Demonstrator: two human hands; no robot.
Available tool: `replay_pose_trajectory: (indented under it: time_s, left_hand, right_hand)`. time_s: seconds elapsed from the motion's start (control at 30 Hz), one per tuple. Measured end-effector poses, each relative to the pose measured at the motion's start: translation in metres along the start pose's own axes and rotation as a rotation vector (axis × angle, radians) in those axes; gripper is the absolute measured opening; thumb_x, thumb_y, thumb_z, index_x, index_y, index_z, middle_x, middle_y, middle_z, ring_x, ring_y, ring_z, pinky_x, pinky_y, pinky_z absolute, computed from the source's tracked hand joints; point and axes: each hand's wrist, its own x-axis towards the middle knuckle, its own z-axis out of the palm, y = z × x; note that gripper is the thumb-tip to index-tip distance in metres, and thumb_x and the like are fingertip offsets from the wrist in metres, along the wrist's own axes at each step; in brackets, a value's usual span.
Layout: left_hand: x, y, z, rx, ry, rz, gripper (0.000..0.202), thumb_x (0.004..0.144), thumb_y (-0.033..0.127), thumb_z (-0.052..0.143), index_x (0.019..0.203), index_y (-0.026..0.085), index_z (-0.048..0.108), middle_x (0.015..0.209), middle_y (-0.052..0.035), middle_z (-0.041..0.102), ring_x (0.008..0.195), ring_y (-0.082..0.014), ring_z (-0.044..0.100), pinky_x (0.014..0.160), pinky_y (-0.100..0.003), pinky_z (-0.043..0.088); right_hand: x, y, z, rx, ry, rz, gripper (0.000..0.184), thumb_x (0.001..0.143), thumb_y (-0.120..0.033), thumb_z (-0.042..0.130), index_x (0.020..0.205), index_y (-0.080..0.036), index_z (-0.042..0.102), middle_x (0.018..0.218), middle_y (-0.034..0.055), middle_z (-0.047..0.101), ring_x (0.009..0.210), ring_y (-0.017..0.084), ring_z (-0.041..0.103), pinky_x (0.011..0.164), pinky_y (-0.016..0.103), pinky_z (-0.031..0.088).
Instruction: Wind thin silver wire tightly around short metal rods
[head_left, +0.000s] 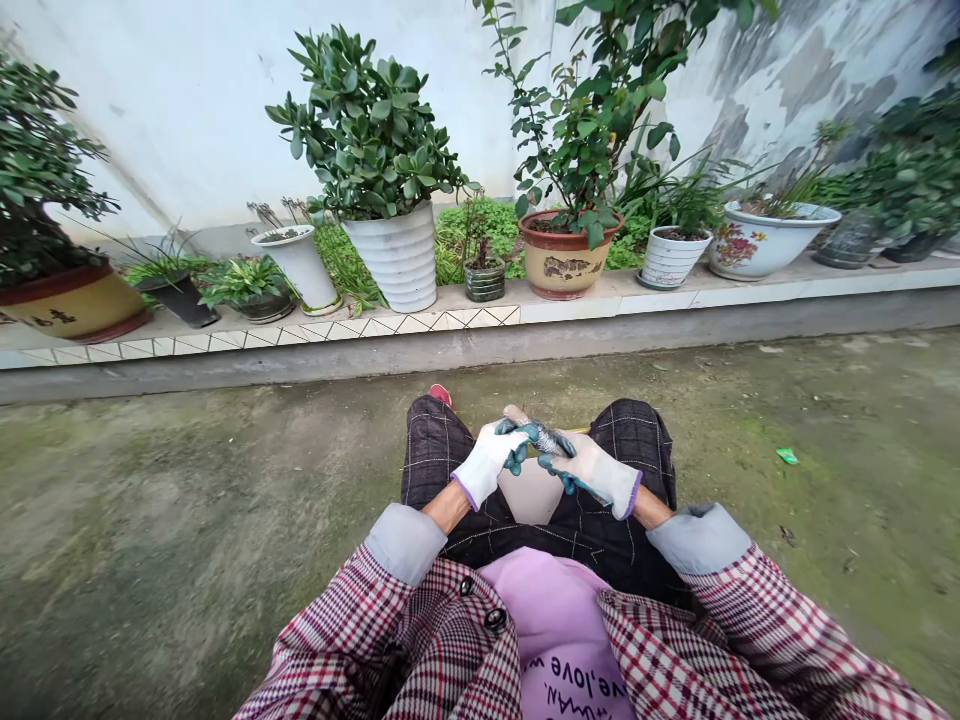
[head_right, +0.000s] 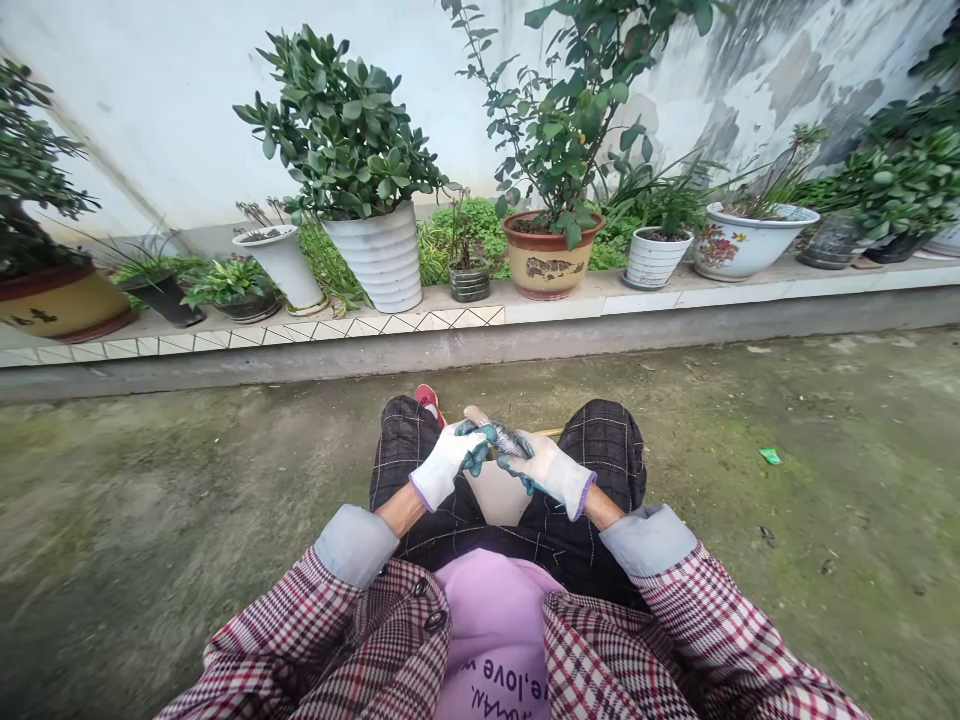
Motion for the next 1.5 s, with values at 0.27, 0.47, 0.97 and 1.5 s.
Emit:
replay_pose_trajectory:
  time_s: [0.27, 0.47, 0.97, 1.5]
  left_hand:
    - [0.001, 0.002, -0.005, -0.136, 0.062, 0.013, 0.029, 0.069, 0.038, 0.069, 0.066, 0.017, 0.050, 0.044, 0.0070, 0.044, 0.035, -0.0050, 0.037, 0.037, -0.020, 0.032]
    - [0.002, 0.002, -0.004, -0.118, 0.099, 0.008, 0.027, 0.069, 0.037, 0.069, 0.066, 0.017, 0.051, 0.045, 0.0069, 0.044, 0.036, -0.0057, 0.037, 0.036, -0.021, 0.031]
    - [-0.007, 0.012, 0.004, -0.083, 0.032, 0.045, 0.031, 0.067, 0.040, 0.071, 0.063, 0.018, 0.049, 0.042, 0.0079, 0.041, 0.033, -0.0053, 0.034, 0.034, -0.021, 0.029]
    - [-0.008, 0.012, 0.005, -0.049, 0.086, 0.021, 0.025, 0.066, 0.033, 0.073, 0.068, 0.015, 0.055, 0.045, 0.0060, 0.046, 0.035, -0.0063, 0.039, 0.036, -0.021, 0.034]
  right_hand:
    - [0.001, 0.001, 0.000, -0.023, 0.079, 0.001, 0.042, 0.079, -0.032, 0.063, 0.118, -0.018, 0.058, 0.071, -0.0035, 0.057, 0.053, 0.010, 0.054, 0.045, 0.021, 0.044]
    - [0.002, 0.009, 0.000, -0.112, 0.085, -0.004, 0.044, 0.080, -0.037, 0.063, 0.120, -0.020, 0.058, 0.074, -0.0018, 0.061, 0.054, 0.012, 0.056, 0.048, 0.024, 0.046]
    - [0.003, -0.018, -0.018, -0.163, 0.101, -0.125, 0.029, 0.083, -0.044, 0.061, 0.099, -0.020, 0.061, 0.081, 0.0033, 0.066, 0.069, 0.018, 0.061, 0.064, 0.031, 0.050]
    - [-0.003, -0.022, -0.008, -0.082, 0.095, -0.075, 0.028, 0.081, -0.046, 0.063, 0.087, -0.020, 0.056, 0.070, -0.0001, 0.057, 0.057, 0.012, 0.051, 0.051, 0.024, 0.041]
